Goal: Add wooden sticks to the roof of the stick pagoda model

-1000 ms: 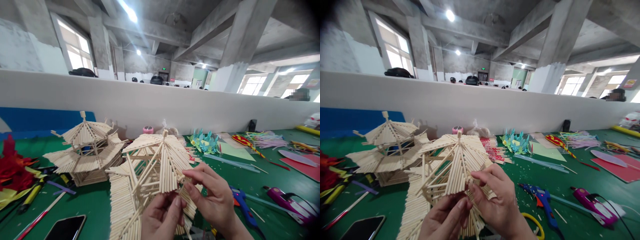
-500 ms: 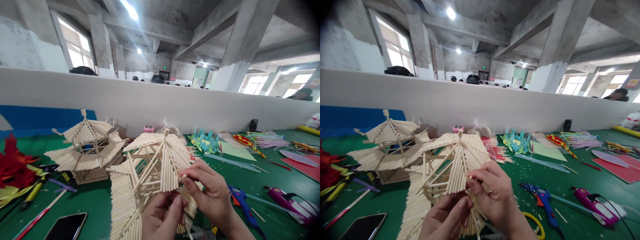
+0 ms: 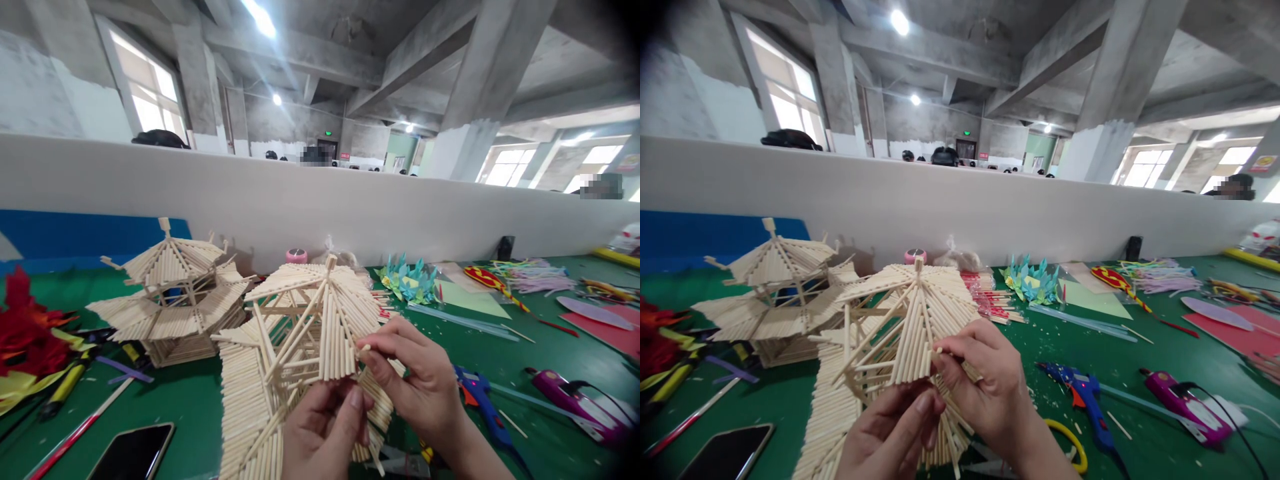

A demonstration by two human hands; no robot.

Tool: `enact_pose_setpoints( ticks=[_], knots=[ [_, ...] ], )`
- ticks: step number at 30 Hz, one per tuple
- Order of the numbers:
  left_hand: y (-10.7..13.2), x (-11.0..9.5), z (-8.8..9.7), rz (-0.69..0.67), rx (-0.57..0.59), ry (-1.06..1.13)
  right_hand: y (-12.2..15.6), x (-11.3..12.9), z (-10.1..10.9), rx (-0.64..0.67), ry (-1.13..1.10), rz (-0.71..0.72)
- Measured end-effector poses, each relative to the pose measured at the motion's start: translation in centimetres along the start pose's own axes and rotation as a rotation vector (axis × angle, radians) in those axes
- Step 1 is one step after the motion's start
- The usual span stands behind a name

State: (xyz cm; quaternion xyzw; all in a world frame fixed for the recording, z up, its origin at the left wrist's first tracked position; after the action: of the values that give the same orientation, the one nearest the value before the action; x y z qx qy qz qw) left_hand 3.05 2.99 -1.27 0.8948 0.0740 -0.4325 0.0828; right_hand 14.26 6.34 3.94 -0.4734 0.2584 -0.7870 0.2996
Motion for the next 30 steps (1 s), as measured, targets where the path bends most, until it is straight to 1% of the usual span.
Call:
enact_pose_setpoints(
  ticks=[4,10,13,16,20,25,30],
  knots=[
    [0.2,-0.2,-0.1,-0.007,-0.016,-0.004,0.5,-0.4,0.5,0.006,-0.033,-0.018],
    [0.5,-0.4,-0.1,-0.011,-0.066,-0.012,2.3,-1.6,2.1,-0.129,-0.064,-0.136],
    [0.7,-0.5,-0.2,-0.010,-0.090,-0.019,3.2,-1.9,2.2,-0.154,-0.055,-0.149],
    [0.9,-0.5,-0.4,-0.026,-0.093,-0.019,3.6,-2.0,2.0,-0.149,-0.069,-0.166],
    [0.8,-0.4,-0.3,-0.048,-0.092,-0.024,3.6,-1.8,1.8,-0.136,-0.073,-0.186],
    [0.4,-0.3,-0.1,-0.036,-0.043,-0.015,3.0,-1.2,1.6,-0.127,-0.069,-0.154],
    [0.7,-0.5,-0.4,-0.030,-0.097,-0.011,1.9,-0.8,1.1,-0.119,-0.080,-0.120]
  ],
)
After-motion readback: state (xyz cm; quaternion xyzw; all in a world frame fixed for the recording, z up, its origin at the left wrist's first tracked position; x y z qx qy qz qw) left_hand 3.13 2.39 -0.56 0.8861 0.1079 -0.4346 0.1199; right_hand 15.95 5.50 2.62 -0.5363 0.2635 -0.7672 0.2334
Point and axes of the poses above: each hand's wrist, its own y-axis away from the middle knuckle, its own z-axis out of the back of the hand, x = y × z, the point moved 3 cm from there along -y, towards the middle knuckle, and after that the axes turned 6 degrees about -z, right-handed, at the moved point
